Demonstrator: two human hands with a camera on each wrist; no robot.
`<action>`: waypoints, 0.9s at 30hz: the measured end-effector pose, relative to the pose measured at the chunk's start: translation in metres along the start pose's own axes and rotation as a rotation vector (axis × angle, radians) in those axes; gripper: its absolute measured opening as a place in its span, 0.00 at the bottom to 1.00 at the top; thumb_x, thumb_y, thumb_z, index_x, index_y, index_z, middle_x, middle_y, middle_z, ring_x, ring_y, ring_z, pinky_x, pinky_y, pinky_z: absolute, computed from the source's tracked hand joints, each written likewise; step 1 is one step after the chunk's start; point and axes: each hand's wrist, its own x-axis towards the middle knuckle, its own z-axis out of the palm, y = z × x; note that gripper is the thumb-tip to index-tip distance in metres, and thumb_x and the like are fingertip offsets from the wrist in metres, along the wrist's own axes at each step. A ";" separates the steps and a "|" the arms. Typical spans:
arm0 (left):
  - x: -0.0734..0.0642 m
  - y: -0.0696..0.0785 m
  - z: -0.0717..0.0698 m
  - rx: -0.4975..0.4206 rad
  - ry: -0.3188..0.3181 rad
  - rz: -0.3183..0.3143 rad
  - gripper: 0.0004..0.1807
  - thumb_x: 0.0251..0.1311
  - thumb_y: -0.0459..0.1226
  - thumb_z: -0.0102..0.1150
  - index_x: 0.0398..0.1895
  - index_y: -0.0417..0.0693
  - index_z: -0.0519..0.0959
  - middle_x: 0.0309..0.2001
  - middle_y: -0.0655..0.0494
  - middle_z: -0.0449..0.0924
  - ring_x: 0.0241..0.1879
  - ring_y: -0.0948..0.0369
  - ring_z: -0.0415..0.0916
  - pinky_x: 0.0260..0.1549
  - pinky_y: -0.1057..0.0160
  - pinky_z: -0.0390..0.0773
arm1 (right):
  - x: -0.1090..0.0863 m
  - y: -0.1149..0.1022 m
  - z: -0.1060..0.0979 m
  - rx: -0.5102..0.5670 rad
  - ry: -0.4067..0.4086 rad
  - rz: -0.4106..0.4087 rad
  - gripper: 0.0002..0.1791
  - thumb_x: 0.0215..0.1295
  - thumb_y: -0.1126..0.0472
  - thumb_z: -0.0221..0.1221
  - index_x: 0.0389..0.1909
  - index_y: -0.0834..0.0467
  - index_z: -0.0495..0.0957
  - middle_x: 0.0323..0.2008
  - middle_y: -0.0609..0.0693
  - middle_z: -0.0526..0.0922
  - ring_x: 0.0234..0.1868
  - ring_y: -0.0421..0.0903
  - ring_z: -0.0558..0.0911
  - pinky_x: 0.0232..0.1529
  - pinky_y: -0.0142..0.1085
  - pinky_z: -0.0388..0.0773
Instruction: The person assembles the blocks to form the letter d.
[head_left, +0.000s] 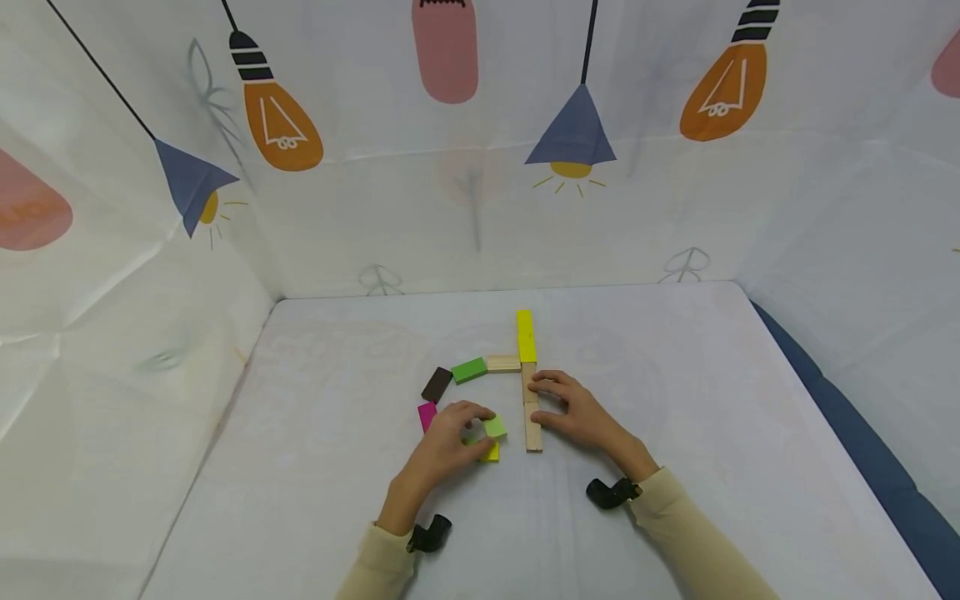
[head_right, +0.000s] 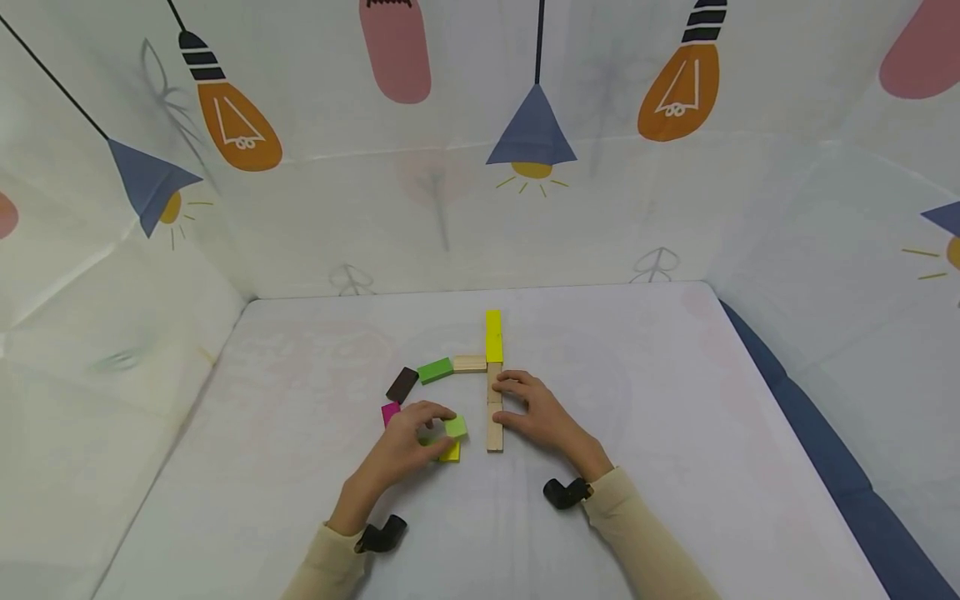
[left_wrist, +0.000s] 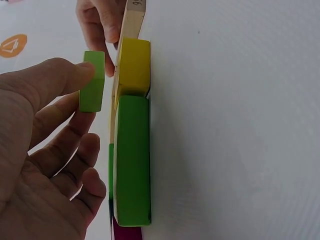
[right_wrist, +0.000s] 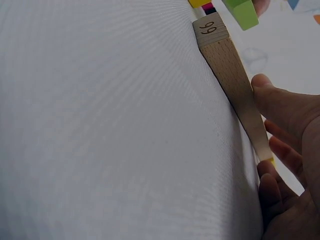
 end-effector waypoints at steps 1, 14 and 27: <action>0.000 0.000 0.000 -0.001 -0.005 -0.005 0.16 0.61 0.36 0.71 0.53 0.49 0.85 0.52 0.57 0.84 0.45 0.60 0.78 0.47 0.61 0.82 | 0.000 0.000 0.000 0.000 0.001 -0.001 0.29 0.64 0.53 0.70 0.64 0.57 0.79 0.68 0.55 0.74 0.72 0.60 0.71 0.69 0.59 0.69; -0.003 0.003 0.012 -0.002 -0.028 0.007 0.17 0.61 0.38 0.71 0.53 0.50 0.85 0.52 0.58 0.85 0.47 0.61 0.76 0.48 0.63 0.81 | 0.001 0.000 0.000 -0.008 0.004 -0.008 0.29 0.64 0.53 0.71 0.65 0.58 0.79 0.69 0.57 0.73 0.72 0.60 0.71 0.69 0.59 0.69; -0.001 0.005 0.021 0.083 -0.030 0.093 0.15 0.60 0.38 0.71 0.50 0.50 0.87 0.49 0.58 0.87 0.51 0.59 0.76 0.52 0.57 0.78 | 0.000 -0.001 0.001 -0.009 0.000 0.008 0.29 0.64 0.54 0.71 0.64 0.59 0.79 0.69 0.58 0.73 0.73 0.61 0.70 0.70 0.60 0.68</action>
